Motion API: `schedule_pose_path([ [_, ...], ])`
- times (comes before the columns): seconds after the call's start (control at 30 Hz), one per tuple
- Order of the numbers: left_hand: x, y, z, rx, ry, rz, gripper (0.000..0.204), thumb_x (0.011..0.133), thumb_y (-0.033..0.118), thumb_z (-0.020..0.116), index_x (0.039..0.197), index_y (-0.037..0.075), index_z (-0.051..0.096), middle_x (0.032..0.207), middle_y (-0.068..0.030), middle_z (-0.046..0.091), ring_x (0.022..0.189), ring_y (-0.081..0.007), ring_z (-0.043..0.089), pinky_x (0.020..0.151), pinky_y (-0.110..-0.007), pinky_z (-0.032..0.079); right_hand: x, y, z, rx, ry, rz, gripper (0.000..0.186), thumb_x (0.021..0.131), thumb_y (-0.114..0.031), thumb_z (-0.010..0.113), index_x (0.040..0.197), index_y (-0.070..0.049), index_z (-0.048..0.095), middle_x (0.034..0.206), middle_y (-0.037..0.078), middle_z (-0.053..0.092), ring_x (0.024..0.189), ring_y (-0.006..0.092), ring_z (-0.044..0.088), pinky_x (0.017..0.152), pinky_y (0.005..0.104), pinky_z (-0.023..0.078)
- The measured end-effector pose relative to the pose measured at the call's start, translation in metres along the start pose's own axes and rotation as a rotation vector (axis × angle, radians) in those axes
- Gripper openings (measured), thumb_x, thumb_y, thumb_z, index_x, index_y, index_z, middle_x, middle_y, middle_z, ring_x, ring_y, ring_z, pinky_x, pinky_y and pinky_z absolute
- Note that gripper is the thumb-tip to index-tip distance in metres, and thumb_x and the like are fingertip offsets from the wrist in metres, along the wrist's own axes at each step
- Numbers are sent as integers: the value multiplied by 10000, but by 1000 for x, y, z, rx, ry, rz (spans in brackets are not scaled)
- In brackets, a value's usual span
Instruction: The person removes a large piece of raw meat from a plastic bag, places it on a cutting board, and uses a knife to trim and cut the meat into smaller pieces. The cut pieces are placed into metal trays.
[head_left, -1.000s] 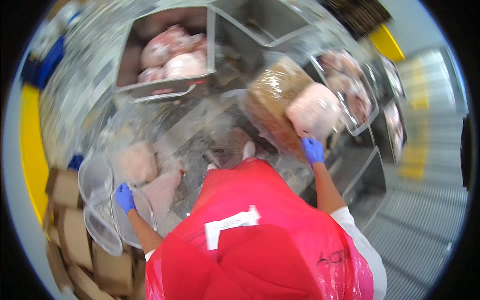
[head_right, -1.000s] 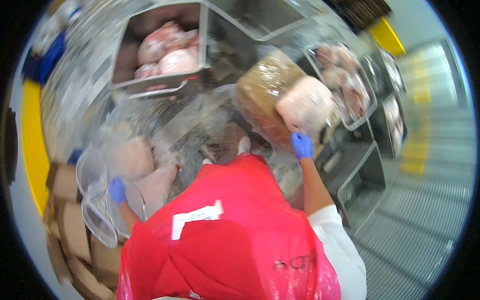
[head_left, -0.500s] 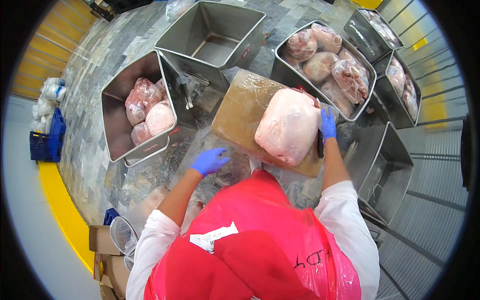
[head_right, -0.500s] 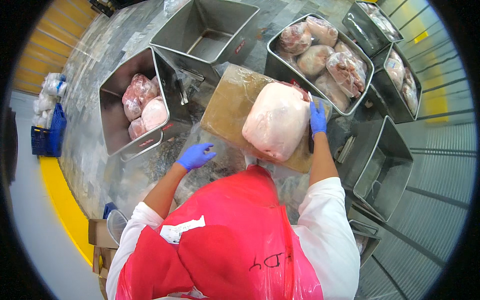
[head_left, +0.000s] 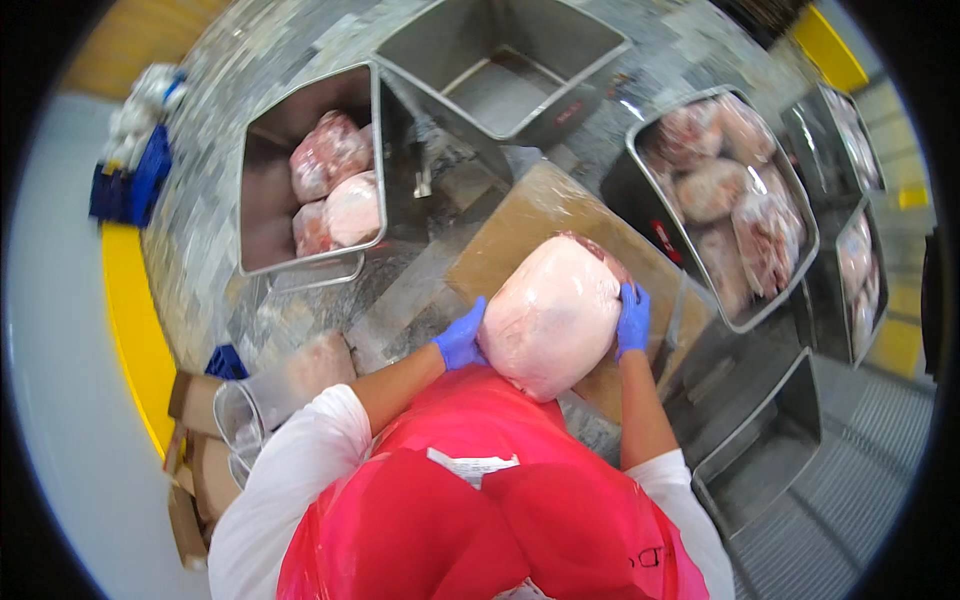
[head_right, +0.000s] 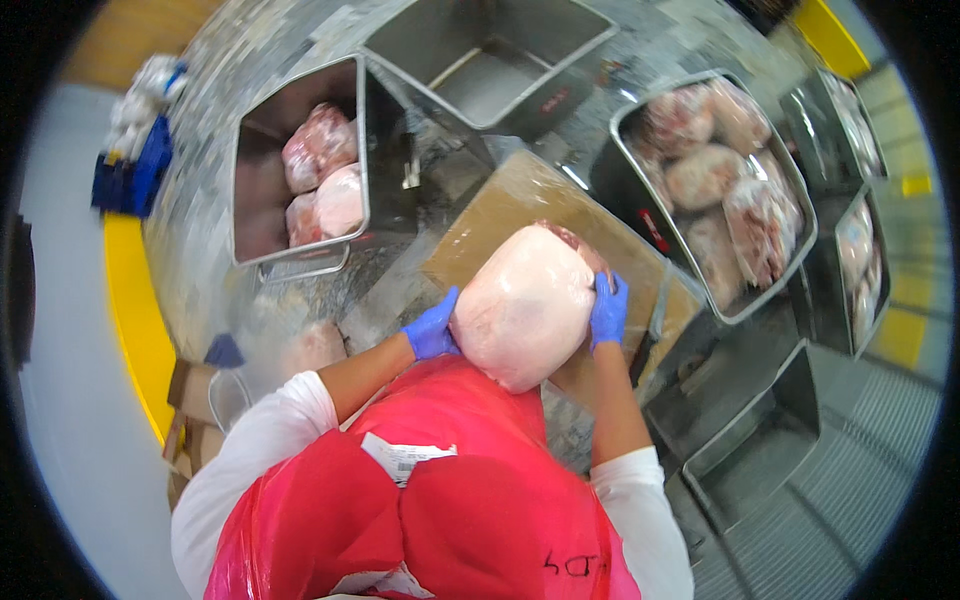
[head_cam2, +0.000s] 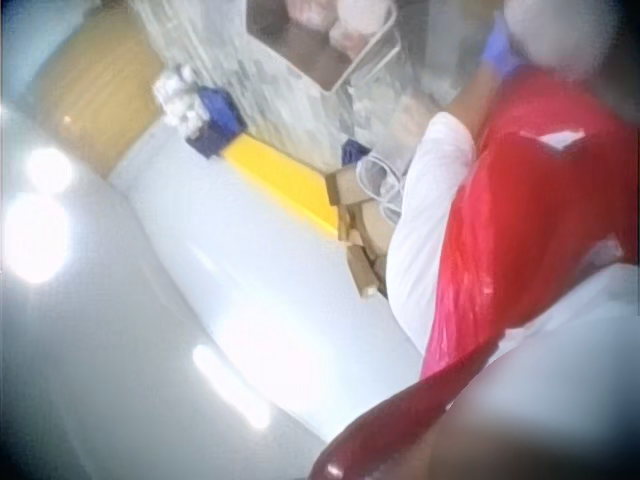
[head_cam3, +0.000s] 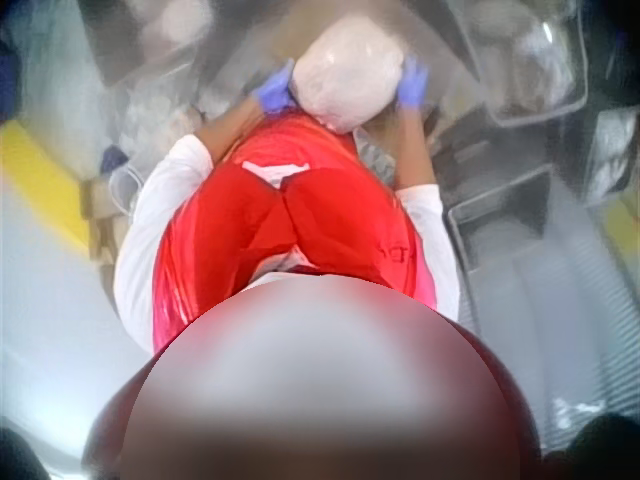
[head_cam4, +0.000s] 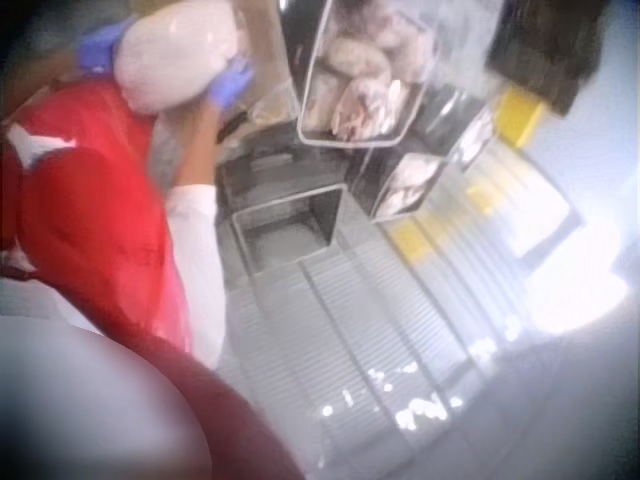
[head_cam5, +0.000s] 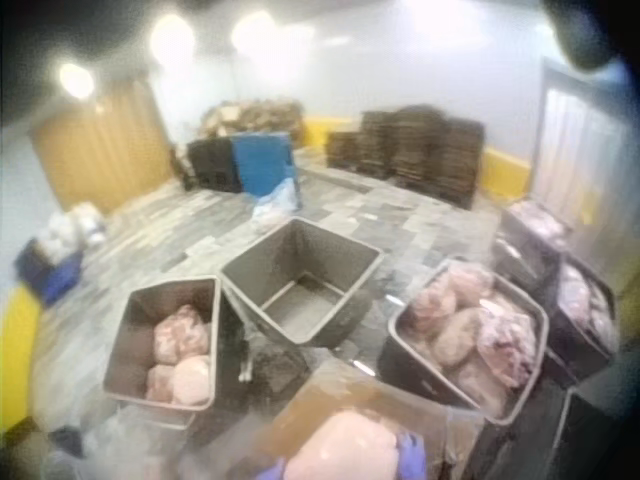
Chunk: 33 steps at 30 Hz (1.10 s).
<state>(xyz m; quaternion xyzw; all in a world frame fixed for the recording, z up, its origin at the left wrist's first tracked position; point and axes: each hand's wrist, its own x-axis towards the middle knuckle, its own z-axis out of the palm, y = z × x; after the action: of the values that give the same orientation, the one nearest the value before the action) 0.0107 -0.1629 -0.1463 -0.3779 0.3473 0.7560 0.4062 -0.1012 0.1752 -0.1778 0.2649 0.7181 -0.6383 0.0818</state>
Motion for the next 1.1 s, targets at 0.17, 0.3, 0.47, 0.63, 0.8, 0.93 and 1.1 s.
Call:
schedule_pose_path([
  [0.17, 1, -1, -65, -307, 82, 219, 602, 1044, 551, 453, 1397, 90, 611, 1362, -123, 667, 1230, -289, 640, 1137, -455, 437, -15, -23, 57, 398, -371, 496, 551, 993, -449, 604, 1386, -63, 597, 1338, 100, 636, 1179, 256, 617, 1013, 412, 503],
  [0.3, 3, 0, -117, -523, -32, 279, 469, 1022, 424, 512, 1271, 69, 691, 1262, -128, 720, 1205, -279, 653, 1110, -413, 462, -39, -42, 123, 328, -378, 499, 517, 1002, -439, 551, 1400, -113, 603, 1333, 91, 657, 1178, 260, 641, 997, 426, 527],
  [0.47, -9, 18, -177, -656, -55, 328, 390, 1001, 354, 536, 1148, 44, 721, 1176, -134, 742, 1122, -266, 675, 1065, -409, 486, -65, -62, 197, 361, -594, 405, 576, 984, -493, 546, 1431, -131, 583, 1400, 86, 635, 1245, 284, 612, 1078, 451, 490],
  [0.63, -44, 43, -256, -651, 18, 578, 365, 993, 322, 558, 1161, 40, 718, 1190, -126, 739, 1128, -255, 671, 1052, -426, 501, -67, -66, 298, 266, -710, 345, 601, 988, -474, 540, 1471, -116, 542, 1462, 97, 590, 1321, 284, 563, 1108, 445, 473],
  [0.8, -150, 124, -353, -850, -13, 825, 458, 967, 414, 589, 1206, 42, 707, 1244, -153, 719, 1148, -302, 664, 1074, -458, 487, -139, -175, 468, 215, -957, 102, 648, 988, -545, 546, 1486, -132, 526, 1486, 75, 567, 1362, 277, 515, 1149, 475, 407],
  [0.93, -208, 177, -421, -1079, 232, 964, 533, 973, 506, 584, 1291, 78, 597, 1257, -146, 670, 1157, -350, 647, 1046, -504, 501, -151, -228, 553, 225, -1136, 92, 532, 1075, -384, 482, 1542, -135, 433, 1537, 88, 503, 1317, 261, 546, 1097, 364, 436],
  [1.1, -184, 170, -563, -905, 542, 959, 442, 999, 461, 554, 1249, 97, 569, 1142, -158, 652, 1035, -362, 660, 914, -525, 521, -241, -194, 658, -253, -1152, -202, 342, 1012, -359, 644, 1188, -74, 711, 1060, 76, 738, 908, 205, 694, 847, 382, 563],
])
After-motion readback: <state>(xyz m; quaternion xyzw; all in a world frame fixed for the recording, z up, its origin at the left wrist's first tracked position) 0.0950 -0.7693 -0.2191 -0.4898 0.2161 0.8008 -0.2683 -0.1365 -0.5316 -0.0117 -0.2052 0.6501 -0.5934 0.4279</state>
